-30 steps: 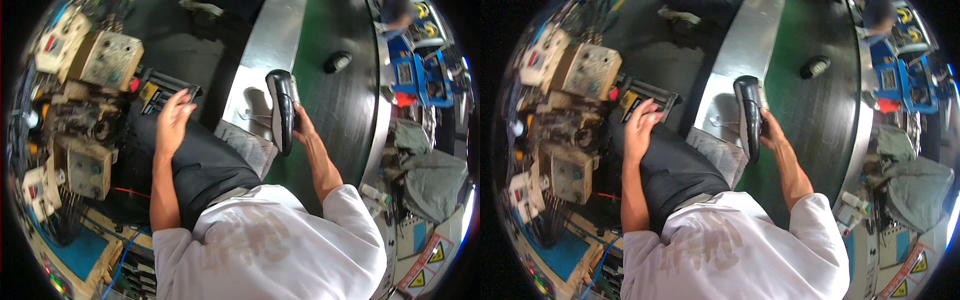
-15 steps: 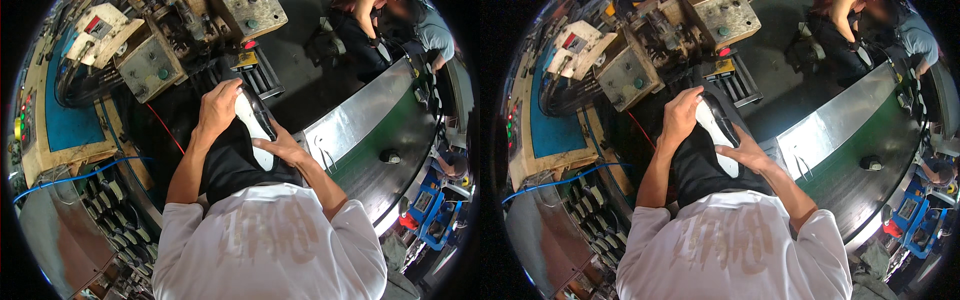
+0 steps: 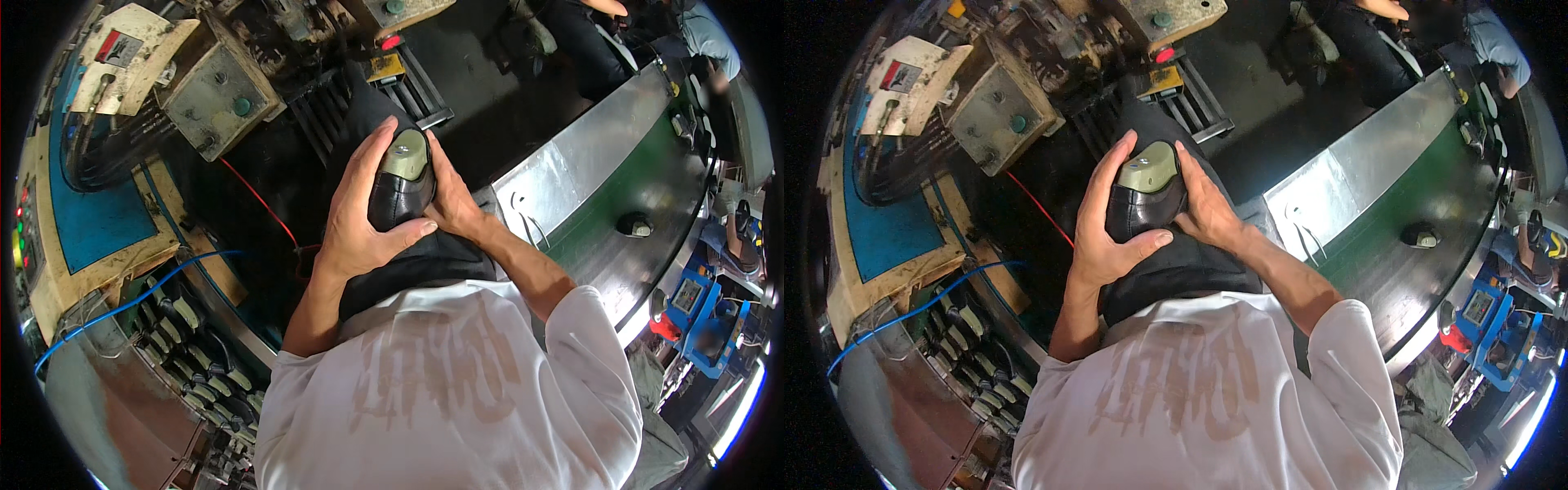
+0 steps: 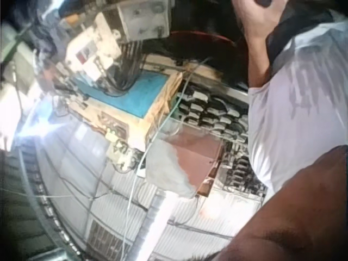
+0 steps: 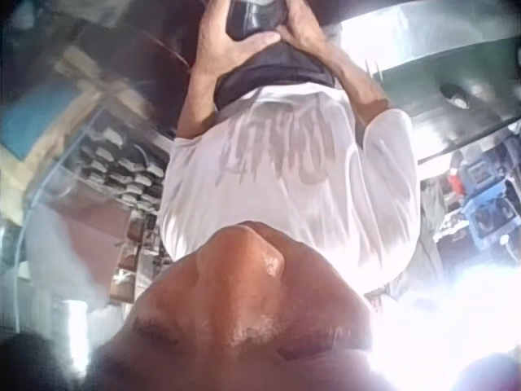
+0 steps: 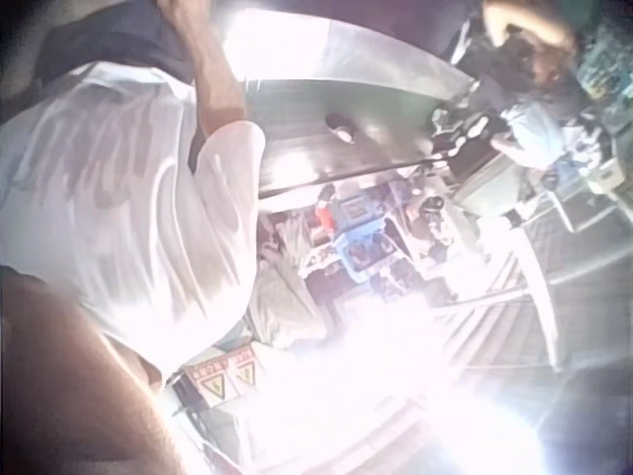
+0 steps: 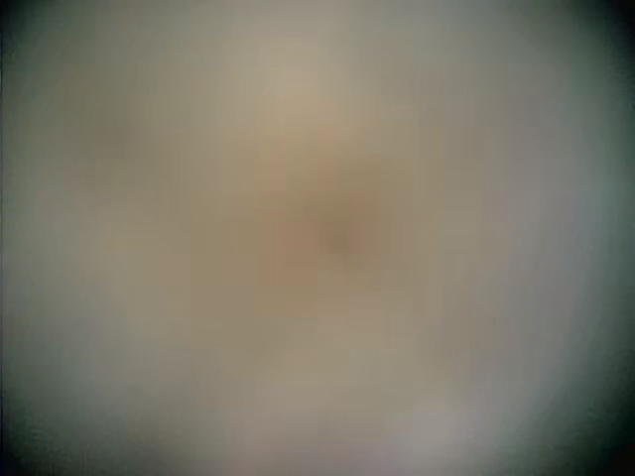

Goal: Operating a toe lasting machine to shape the front part of shoes during manufacturing.

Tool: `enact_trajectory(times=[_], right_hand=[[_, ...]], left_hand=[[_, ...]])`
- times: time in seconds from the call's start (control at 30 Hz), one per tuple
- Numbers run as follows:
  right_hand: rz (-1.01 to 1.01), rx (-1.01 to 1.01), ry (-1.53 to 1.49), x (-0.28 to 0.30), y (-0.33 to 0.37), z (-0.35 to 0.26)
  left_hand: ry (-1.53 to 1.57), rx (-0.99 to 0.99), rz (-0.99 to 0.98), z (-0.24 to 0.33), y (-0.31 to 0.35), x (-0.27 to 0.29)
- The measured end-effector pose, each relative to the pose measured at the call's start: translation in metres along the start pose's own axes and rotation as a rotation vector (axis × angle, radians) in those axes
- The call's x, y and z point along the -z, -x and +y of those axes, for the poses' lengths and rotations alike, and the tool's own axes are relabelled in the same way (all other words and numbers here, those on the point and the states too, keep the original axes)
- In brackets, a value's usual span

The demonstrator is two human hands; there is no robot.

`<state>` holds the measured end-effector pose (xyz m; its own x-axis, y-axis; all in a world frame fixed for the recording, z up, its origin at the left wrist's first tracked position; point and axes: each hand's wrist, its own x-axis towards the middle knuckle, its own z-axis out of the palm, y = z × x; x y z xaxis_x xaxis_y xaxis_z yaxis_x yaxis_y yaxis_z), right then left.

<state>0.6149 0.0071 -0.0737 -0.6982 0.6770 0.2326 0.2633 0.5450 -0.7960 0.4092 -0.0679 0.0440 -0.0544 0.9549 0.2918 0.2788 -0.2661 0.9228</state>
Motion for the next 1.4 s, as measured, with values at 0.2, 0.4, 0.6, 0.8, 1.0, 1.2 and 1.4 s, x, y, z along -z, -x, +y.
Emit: enact_trajectory(times=[0.2, 0.4, 0.6, 0.8, 1.0, 1.2, 1.4], right_hand=[[0.043, 0.02, -0.025, -0.003, 0.002, -0.001], [0.057, -0.013, -0.074, -0.003, 0.006, -0.001], [0.064, -0.011, -0.099, -0.003, 0.007, 0.004], [0.028, -0.118, -0.122, 0.024, -0.013, -0.015], [-0.06, -0.532, -0.244, 0.075, -0.039, -0.059], [-0.123, -0.183, 0.409, 0.035, 0.003, -0.055], [-0.146, -0.106, 0.51, 0.032, 0.005, -0.031]], left_hand=[[0.01, -0.04, 0.025, -0.001, -0.006, -0.008], [0.054, -0.051, 0.071, 0.0, -0.008, -0.018], [0.055, -0.061, 0.087, -0.001, -0.011, -0.022], [0.112, 0.019, -0.027, -0.007, -0.036, -0.006], [0.516, 0.403, 0.181, -0.04, -0.081, 0.011], [0.508, 0.9, 0.234, -0.141, -0.068, -0.011], [-0.345, 0.181, 0.181, -0.156, -0.077, 0.004]])
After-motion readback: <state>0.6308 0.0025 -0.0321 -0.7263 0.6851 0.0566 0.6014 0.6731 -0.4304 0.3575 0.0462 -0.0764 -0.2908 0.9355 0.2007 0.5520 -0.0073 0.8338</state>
